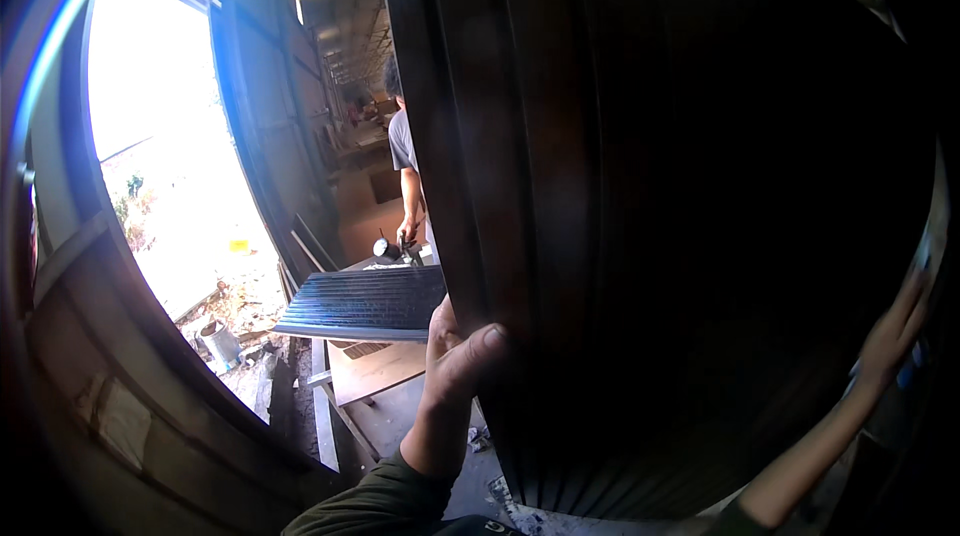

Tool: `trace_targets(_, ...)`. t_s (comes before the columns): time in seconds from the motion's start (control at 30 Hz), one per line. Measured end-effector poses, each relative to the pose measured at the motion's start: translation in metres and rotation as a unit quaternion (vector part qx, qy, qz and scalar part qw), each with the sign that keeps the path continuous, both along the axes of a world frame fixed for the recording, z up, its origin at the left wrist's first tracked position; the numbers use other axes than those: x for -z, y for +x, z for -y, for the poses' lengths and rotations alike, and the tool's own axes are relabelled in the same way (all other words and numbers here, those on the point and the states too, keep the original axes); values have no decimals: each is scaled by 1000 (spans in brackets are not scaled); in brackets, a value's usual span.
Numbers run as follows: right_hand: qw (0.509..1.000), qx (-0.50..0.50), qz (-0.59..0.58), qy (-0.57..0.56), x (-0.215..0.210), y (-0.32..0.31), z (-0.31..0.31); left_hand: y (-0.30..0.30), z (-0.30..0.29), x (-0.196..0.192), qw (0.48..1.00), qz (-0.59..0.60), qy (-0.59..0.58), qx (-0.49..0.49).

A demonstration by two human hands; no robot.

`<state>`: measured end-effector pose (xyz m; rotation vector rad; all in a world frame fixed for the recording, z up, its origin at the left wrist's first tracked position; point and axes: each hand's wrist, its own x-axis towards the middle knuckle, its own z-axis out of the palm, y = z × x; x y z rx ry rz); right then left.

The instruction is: The person wipes down wooden panels with cloths by hand, turning the panels and wiping their surfaces with rags.

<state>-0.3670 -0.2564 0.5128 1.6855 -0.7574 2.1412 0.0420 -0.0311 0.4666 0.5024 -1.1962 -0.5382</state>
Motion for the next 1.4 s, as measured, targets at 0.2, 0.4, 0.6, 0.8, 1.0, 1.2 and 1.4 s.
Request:
trace_targets(0.2, 980, 75, 81, 168, 209, -74, 34, -45, 31, 0, 997, 7, 51, -64)
trace_targets(0.4, 937, 171, 7, 306, 317, 5, 2, -4, 92, 68, 944, 1, 186, -273)
trace_targets(0.6, 931, 192, 144, 274, 429, 14, 28, -70, 116, 55, 878, 96, 213, -418)
trace_targets(0.8, 917, 89, 195, 337, 446, -17, -1, -110, 127, 79, 880, 152, 246, -377)
trace_targets(1.0, 868, 77, 168, 461, 476, -11, -4, -124, 110, 92, 916, 128, 254, -282)
trace_targets(1.2, 773, 80, 262, 572, 410, -10, -152, -124, 97, 118, 940, 100, 277, -171)
trace_targets(1.4, 792, 374, 114, 469, 442, -55, -299, -170, 76, 138, 940, 93, 328, -36)
